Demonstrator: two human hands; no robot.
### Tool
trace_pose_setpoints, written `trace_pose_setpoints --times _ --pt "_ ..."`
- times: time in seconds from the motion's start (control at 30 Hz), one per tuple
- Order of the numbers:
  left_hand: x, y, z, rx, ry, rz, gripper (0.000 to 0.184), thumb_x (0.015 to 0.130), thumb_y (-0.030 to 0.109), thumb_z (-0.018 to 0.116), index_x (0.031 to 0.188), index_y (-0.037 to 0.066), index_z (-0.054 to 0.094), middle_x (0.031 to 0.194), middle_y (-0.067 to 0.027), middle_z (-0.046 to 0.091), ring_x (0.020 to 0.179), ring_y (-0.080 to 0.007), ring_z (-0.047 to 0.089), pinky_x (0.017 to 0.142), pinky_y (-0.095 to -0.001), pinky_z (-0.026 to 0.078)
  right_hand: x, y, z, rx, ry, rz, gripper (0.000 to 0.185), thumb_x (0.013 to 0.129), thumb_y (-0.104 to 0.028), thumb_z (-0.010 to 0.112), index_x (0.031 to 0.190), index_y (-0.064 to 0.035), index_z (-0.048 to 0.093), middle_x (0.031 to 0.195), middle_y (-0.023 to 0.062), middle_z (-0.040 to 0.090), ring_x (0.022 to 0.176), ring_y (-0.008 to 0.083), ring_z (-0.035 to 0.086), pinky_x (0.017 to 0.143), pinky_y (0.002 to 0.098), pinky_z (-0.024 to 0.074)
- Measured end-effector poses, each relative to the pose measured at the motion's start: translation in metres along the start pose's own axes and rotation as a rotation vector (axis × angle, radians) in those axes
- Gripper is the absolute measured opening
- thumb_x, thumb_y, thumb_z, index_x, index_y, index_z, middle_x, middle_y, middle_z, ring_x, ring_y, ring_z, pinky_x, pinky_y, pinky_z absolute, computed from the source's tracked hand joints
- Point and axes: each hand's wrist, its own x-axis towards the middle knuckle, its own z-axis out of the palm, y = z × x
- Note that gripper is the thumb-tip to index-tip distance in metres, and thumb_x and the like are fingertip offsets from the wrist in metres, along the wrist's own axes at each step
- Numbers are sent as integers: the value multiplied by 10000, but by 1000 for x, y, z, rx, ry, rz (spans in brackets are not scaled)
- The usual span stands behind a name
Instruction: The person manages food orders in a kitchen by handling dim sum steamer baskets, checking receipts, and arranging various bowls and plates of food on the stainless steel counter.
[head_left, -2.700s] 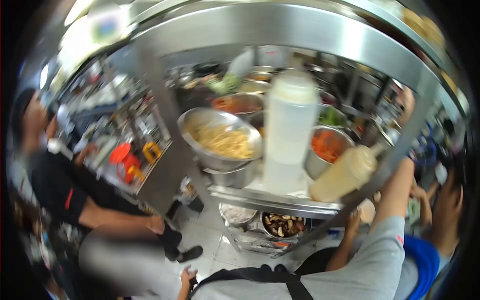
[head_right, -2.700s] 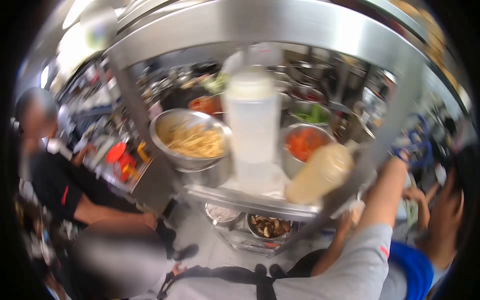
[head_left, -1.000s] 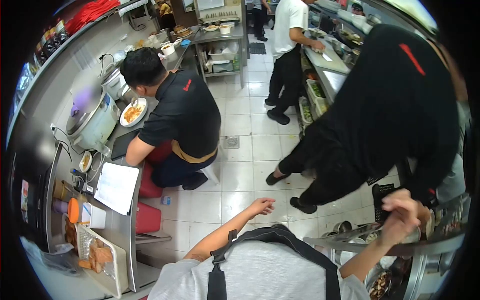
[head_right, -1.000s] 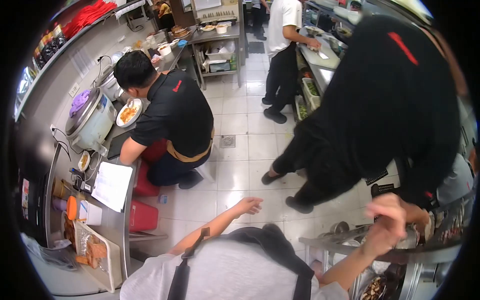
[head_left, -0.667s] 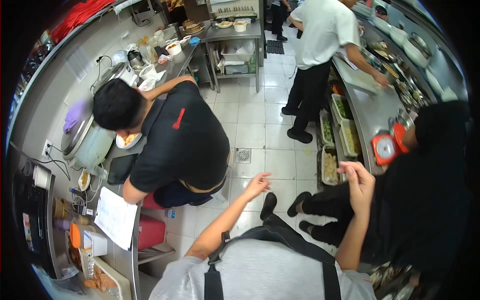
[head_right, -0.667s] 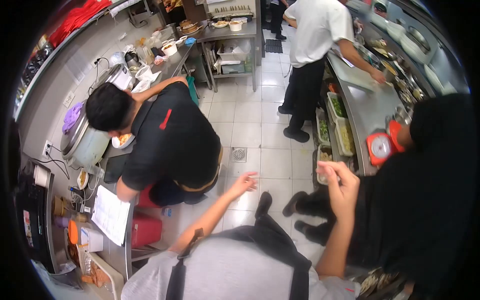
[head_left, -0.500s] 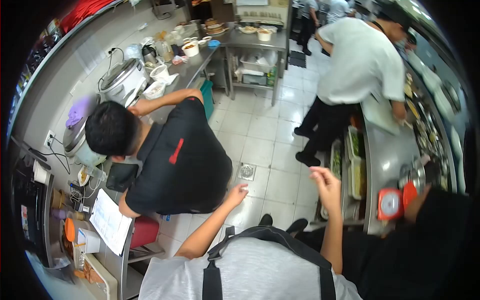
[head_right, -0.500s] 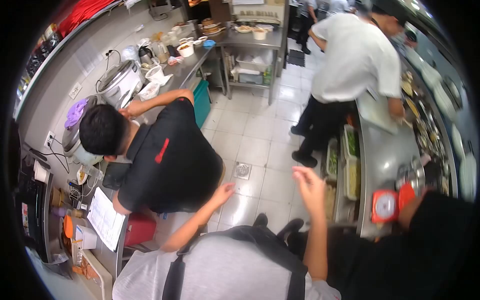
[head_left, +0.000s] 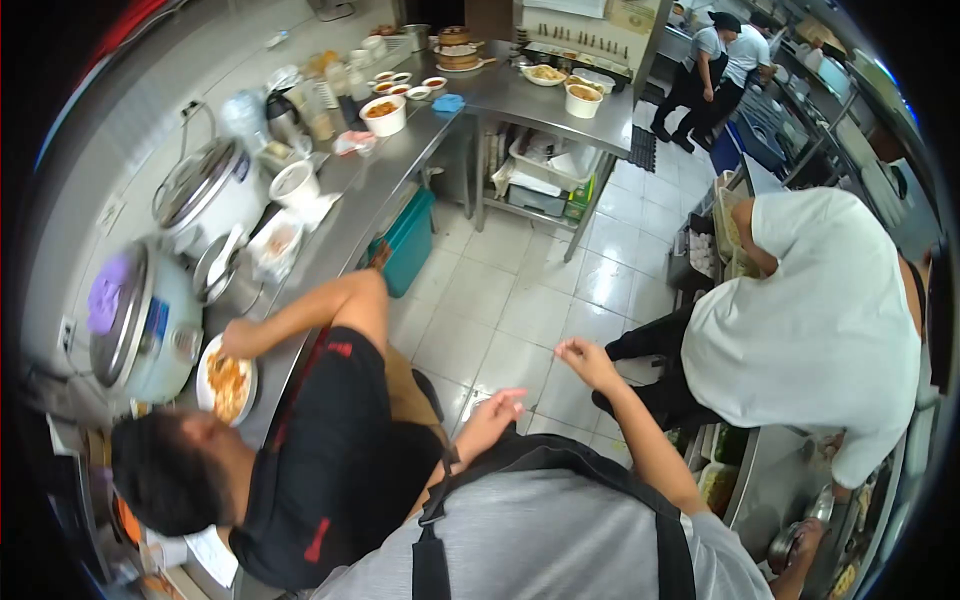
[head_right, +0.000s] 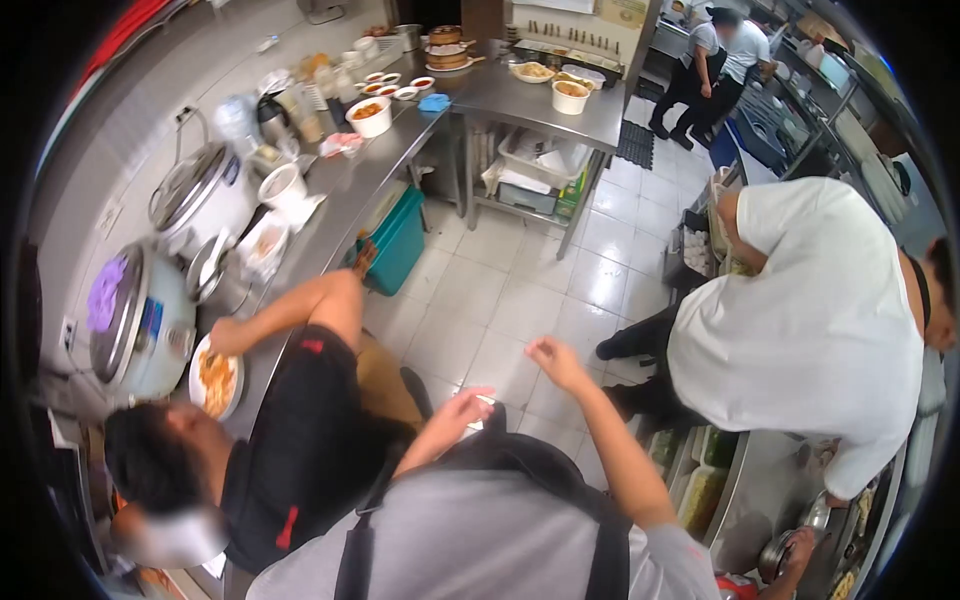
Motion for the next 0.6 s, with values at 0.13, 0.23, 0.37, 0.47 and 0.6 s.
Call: trace_pose_setpoints --times 0.13,0.23,0.37,0.47,0.6 --pt "96 55 -29 -147 55 -78 315 969 192 445 1237 41 510 1014 -86 620 883 -130 581 793 -256 456 152 19 -81 448 129 124 394 874 -419 594 954 -34 593 896 57 634 802 157 598 699 296 503" --pt "155 57 -47 -164 60 -141 325 960 199 450 1247 53 502 1017 -83 621 874 -119 579 780 -249 448 271 -4 -157 634 275 184 427 854 -461 608 924 -42 566 847 59 583 762 180 598 649 325 523" --pt "252 54 -71 -128 121 -198 323 953 181 456 1248 57 499 1003 -72 613 875 -123 576 772 -257 452 459 21 -248 686 405 84 490 848 -453 600 1110 -46 519 1003 93 545 783 185 606 622 297 537" --pt "337 42 -93 -87 237 -118 325 937 174 473 1238 56 506 953 -74 619 845 -138 588 761 -274 463 588 41 -293 779 546 58 629 852 -442 599 1300 -43 408 1112 139 515 794 254 636 608 302 559" --pt "418 62 -119 134 423 -143 332 914 165 492 1224 49 512 891 -83 624 794 -157 599 753 -286 471 698 58 -336 865 615 196 653 857 -406 606 1300 15 378 1087 156 507 835 344 639 602 347 573"
